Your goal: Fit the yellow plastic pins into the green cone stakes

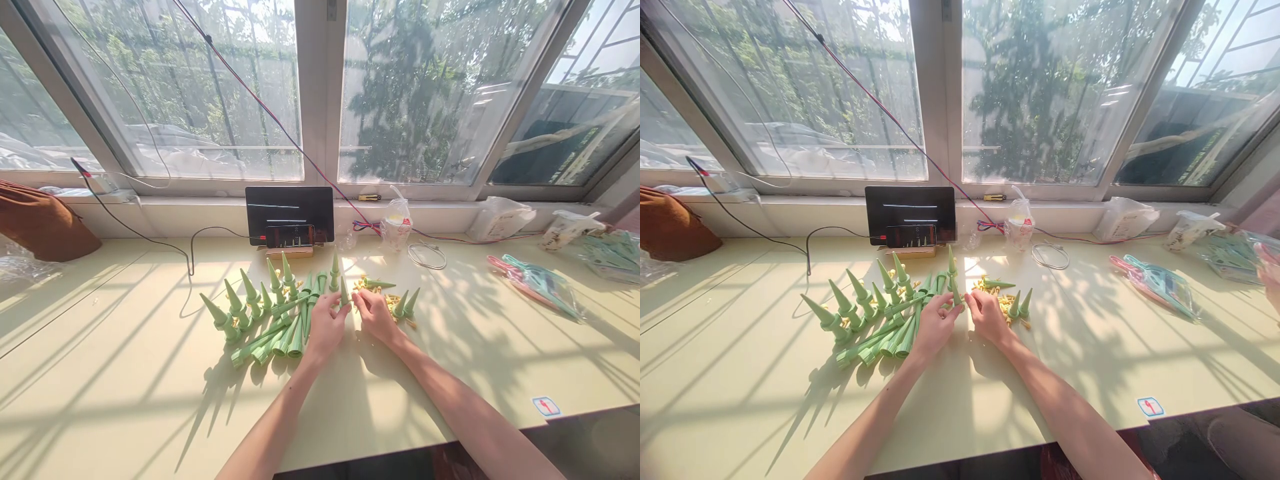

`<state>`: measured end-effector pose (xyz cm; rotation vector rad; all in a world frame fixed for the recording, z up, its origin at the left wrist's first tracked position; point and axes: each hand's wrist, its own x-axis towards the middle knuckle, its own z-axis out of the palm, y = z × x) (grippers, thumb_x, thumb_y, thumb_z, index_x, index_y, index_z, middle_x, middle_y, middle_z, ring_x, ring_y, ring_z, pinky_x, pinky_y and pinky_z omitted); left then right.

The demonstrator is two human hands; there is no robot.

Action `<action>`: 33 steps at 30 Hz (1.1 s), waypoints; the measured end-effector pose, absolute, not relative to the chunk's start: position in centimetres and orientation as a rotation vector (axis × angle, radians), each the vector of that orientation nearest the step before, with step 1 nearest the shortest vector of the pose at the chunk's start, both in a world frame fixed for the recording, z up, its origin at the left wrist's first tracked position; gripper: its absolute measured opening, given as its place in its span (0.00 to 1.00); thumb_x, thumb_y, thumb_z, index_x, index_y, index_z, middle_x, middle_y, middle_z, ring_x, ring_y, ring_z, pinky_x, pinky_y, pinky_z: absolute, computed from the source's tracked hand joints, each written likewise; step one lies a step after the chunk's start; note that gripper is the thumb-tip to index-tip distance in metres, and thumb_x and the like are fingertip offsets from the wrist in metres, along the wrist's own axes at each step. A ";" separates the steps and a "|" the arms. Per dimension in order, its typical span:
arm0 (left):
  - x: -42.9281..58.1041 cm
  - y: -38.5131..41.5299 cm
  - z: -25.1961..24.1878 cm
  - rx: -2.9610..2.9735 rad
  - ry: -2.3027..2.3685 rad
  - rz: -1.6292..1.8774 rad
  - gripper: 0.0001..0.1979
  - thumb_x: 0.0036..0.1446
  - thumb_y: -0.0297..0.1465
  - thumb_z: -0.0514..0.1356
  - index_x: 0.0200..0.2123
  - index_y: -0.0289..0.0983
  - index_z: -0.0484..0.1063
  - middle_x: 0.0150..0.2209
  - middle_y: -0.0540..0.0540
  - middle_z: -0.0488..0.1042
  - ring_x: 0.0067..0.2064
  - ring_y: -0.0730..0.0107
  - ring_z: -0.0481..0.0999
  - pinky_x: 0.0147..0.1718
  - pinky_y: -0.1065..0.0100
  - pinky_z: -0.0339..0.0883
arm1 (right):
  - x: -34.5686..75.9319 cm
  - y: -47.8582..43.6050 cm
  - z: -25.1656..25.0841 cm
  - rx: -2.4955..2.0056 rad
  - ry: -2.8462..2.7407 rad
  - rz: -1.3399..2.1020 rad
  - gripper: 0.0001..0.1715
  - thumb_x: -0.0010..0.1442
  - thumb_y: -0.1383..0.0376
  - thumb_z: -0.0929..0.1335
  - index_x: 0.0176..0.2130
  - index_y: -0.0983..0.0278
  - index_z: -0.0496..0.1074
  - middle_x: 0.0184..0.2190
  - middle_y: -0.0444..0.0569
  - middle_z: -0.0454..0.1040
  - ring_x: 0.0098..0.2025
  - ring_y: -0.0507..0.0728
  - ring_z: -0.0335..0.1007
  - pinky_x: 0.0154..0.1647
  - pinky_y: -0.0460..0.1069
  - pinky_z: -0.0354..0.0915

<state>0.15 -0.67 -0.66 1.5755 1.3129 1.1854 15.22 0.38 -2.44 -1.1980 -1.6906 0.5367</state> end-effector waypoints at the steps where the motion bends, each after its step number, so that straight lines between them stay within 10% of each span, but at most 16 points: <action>1: 0.1 -0.7 -0.7 1.573 1.312 1.182 0.15 0.56 0.38 0.61 0.45 0.38 0.76 0.38 0.46 0.69 0.21 0.79 0.61 0.24 0.70 0.60 | 15.2 0.4 -2.5 -1.196 -1.691 0.539 0.23 0.69 0.57 0.60 0.24 0.61 0.53 0.20 0.39 0.53 0.22 0.50 0.47 0.24 0.48 0.47; 33: 0.1 -0.7 -0.2 1.562 1.313 1.191 0.14 0.55 0.36 0.61 0.44 0.41 0.79 0.37 0.48 0.67 0.22 0.80 0.61 0.23 0.72 0.59 | 15.3 0.4 -2.3 -1.190 -1.691 0.556 0.24 0.69 0.55 0.59 0.24 0.61 0.52 0.20 0.39 0.51 0.22 0.50 0.45 0.24 0.48 0.47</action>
